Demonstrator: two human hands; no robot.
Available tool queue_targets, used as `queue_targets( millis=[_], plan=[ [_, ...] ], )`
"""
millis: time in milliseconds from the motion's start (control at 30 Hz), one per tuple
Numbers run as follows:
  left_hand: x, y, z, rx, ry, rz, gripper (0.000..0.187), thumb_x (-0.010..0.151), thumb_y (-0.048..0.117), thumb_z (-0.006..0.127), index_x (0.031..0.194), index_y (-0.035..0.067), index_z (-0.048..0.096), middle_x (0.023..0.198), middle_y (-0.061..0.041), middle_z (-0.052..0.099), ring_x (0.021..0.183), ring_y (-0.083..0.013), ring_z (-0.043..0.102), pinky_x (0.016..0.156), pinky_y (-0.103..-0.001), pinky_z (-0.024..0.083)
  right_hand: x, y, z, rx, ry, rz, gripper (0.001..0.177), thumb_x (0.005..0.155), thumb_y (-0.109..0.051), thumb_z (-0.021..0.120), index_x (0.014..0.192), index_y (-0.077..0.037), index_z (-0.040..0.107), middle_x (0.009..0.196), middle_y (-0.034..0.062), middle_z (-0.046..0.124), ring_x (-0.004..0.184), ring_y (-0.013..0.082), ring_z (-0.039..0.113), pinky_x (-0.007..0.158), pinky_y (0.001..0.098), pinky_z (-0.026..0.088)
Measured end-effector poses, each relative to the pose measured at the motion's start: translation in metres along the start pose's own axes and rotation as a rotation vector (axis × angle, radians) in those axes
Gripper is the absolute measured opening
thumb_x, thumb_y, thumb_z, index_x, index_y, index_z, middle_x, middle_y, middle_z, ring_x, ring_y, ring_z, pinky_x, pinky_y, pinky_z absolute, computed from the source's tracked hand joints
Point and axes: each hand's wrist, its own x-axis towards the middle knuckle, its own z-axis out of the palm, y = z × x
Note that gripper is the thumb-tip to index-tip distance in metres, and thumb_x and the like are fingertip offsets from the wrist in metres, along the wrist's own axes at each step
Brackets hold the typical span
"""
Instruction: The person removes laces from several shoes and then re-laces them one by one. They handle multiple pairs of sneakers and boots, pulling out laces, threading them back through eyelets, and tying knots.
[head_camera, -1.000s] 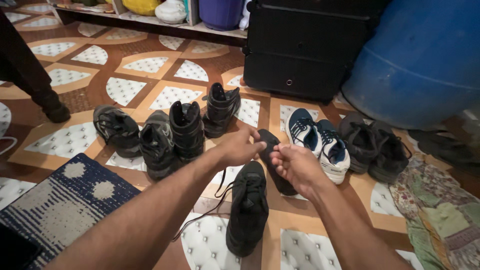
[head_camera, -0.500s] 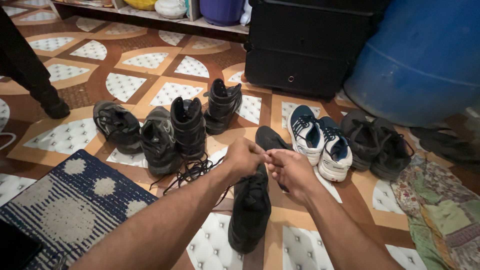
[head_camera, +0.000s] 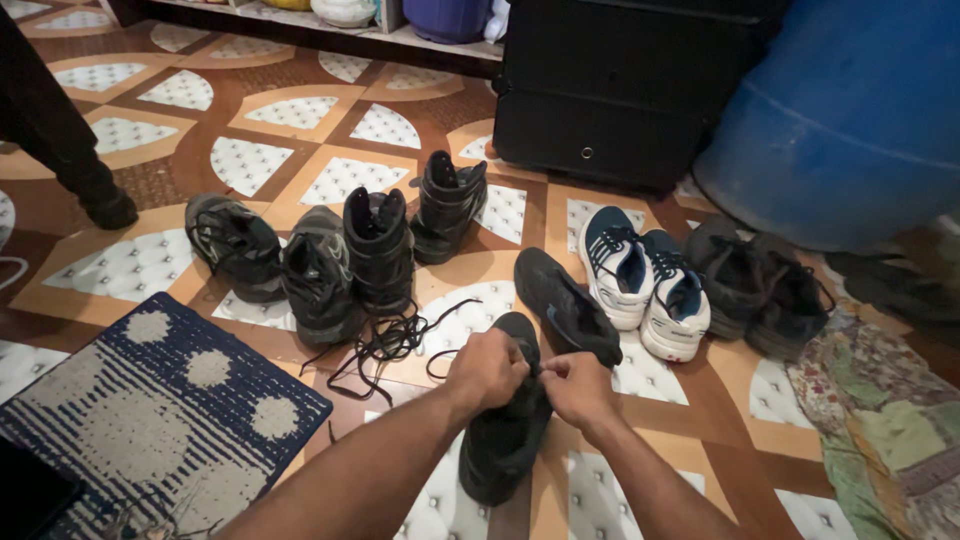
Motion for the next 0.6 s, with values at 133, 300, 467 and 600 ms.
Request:
queue_targets(
  millis=[133, 300, 467, 600],
  plan=[
    [-0.005, 0.003, 0.007, 0.001, 0.043, 0.028, 0.019, 0.079, 0.024, 0.074, 0.089, 0.009, 0.080, 0.095, -0.022, 0.074, 0.097, -0.0389, 0.071, 0.087, -0.046, 0.057, 0.009, 0.019, 0.003, 0.427, -0.185, 0.144, 0.025, 0.088, 0.000, 0.062, 0.104, 0.003, 0.081, 0.091, 0.0123, 0.079, 0.079, 0.0214, 0.073, 0.073, 0.0354, 0.058],
    [-0.001, 0.000, 0.011, -0.007, -0.028, -0.008, 0.018, 0.080, 0.024, 0.074, 0.089, 0.010, 0.080, 0.093, -0.022, 0.074, 0.095, -0.0380, 0.072, 0.087, -0.044, 0.057, 0.011, 0.024, -0.003, 0.624, -0.299, 0.311, 0.026, 0.093, 0.002, 0.055, 0.110, 0.003, 0.075, 0.097, 0.0090, 0.075, 0.085, 0.0188, 0.070, 0.078, 0.0364, 0.059],
    [0.014, -0.012, 0.018, -0.014, -0.086, 0.000, 0.018, 0.078, 0.023, 0.074, 0.086, 0.008, 0.080, 0.092, -0.021, 0.074, 0.094, -0.0349, 0.074, 0.086, -0.042, 0.058, 0.010, 0.018, -0.006, 0.635, -0.331, 0.338, 0.027, 0.094, 0.002, 0.053, 0.113, 0.002, 0.073, 0.099, 0.0096, 0.074, 0.088, 0.0193, 0.070, 0.081, 0.0379, 0.060],
    [0.020, -0.022, 0.024, -0.050, -0.066, 0.087, 0.018, 0.077, 0.022, 0.074, 0.086, 0.008, 0.080, 0.090, -0.020, 0.075, 0.091, -0.0348, 0.074, 0.085, -0.041, 0.059, 0.010, 0.014, -0.009, 0.646, -0.358, 0.362, 0.029, 0.095, 0.002, 0.052, 0.114, 0.002, 0.073, 0.100, 0.0104, 0.074, 0.088, 0.0199, 0.069, 0.082, 0.0374, 0.059]
  ],
)
